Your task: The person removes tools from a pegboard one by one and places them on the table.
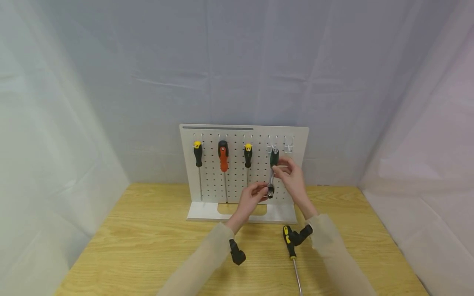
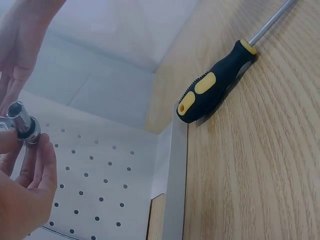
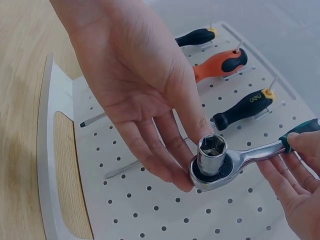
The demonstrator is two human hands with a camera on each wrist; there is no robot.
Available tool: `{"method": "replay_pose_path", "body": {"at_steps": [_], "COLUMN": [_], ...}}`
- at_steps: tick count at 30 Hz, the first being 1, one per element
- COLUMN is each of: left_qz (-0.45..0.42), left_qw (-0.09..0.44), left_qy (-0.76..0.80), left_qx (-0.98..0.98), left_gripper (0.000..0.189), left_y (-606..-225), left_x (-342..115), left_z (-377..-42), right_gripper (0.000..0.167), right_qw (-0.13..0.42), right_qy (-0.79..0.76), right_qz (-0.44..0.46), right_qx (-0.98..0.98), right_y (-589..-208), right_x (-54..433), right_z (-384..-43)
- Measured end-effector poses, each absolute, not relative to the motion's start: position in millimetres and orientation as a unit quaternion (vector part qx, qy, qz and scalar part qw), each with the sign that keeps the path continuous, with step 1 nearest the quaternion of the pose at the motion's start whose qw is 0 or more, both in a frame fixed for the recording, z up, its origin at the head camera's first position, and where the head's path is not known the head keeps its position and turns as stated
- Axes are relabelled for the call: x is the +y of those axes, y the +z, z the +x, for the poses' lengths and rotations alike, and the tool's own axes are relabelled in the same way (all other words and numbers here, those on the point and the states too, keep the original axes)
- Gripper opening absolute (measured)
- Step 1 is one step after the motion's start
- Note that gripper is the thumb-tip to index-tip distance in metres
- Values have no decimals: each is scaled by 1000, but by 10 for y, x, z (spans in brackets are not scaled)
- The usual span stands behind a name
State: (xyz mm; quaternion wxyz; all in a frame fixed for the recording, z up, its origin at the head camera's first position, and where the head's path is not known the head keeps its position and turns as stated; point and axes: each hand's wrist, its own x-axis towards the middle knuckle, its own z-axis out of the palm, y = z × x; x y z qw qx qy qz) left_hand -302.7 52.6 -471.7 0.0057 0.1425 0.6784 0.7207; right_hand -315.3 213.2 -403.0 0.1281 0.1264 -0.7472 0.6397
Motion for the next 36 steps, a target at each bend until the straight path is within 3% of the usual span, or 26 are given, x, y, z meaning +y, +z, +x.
{"method": "replay_pose_path", "body": {"at_steps": [15,36], "left_qz": [145,110], "left_qw": [42,86], "left_qy": [723,708], "left_qx": [675,692], "left_gripper": [27,21], "left_y": [-4666,-5112], "left_x": [452,416], "left_z": [-2774,-2216], "right_gripper": [39,42], "right_qw": [114,6], "right_qy": [644,643], "right_qz": [119,65], "right_qx": [-747,-763], "right_y": [-4043,-4603], "right_x": [2156,2195], "right_z": [-2924,-2575]}}
